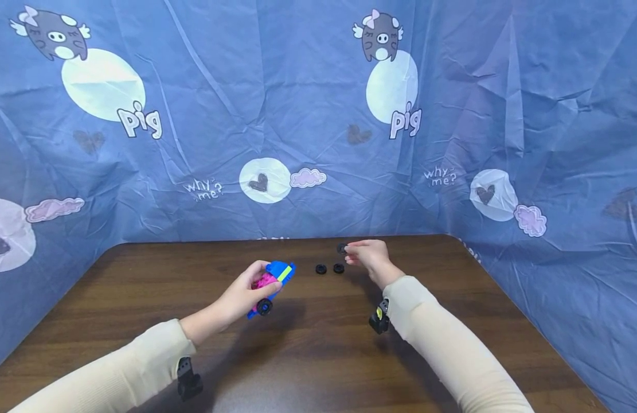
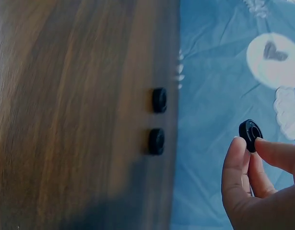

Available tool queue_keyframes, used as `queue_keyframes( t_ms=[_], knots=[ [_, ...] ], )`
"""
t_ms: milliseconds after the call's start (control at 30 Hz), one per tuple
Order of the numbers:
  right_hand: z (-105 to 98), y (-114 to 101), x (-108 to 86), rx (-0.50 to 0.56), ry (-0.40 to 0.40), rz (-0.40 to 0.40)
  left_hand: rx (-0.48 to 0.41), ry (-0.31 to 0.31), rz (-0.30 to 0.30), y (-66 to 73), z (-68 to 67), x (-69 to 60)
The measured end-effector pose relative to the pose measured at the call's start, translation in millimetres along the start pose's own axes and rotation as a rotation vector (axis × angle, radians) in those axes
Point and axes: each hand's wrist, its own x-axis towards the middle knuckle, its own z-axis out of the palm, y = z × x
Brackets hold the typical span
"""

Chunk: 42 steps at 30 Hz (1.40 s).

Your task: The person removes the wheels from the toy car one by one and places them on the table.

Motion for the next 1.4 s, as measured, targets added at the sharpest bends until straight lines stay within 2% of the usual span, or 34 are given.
queue_keyframes(
  t_ms=[300,467,700,1000,1200,1400],
  knots=[
    [-4,18,17.1,0.043,0.059,0.045,0.022,-0.006,0.053,-2.2,0.0,-0.8],
    [-7,24,26.2,0.042,0.111,0.098,0.023,-0.008,0.042,-1.3,-1.4,-2.2],
    [-11,34,31.3,0.04,0.144,0.151,0.0,-0.026,0.016,-1.4,-1.5,-4.5],
    [-15,45,35.4,0.023,0.189,0.211,-0.009,-0.033,0.021,-1.8,-2.2,-5.3],
    [-12,46,38.5,-0.09,0.243,0.215,-0.022,-0.043,0.007,-3.6,-3.8,-4.4],
    [-12,47,42.0,-0.157,0.285,0.213,-0.026,-0.054,0.003,-5.5,-2.8,-4.2]
  ],
)
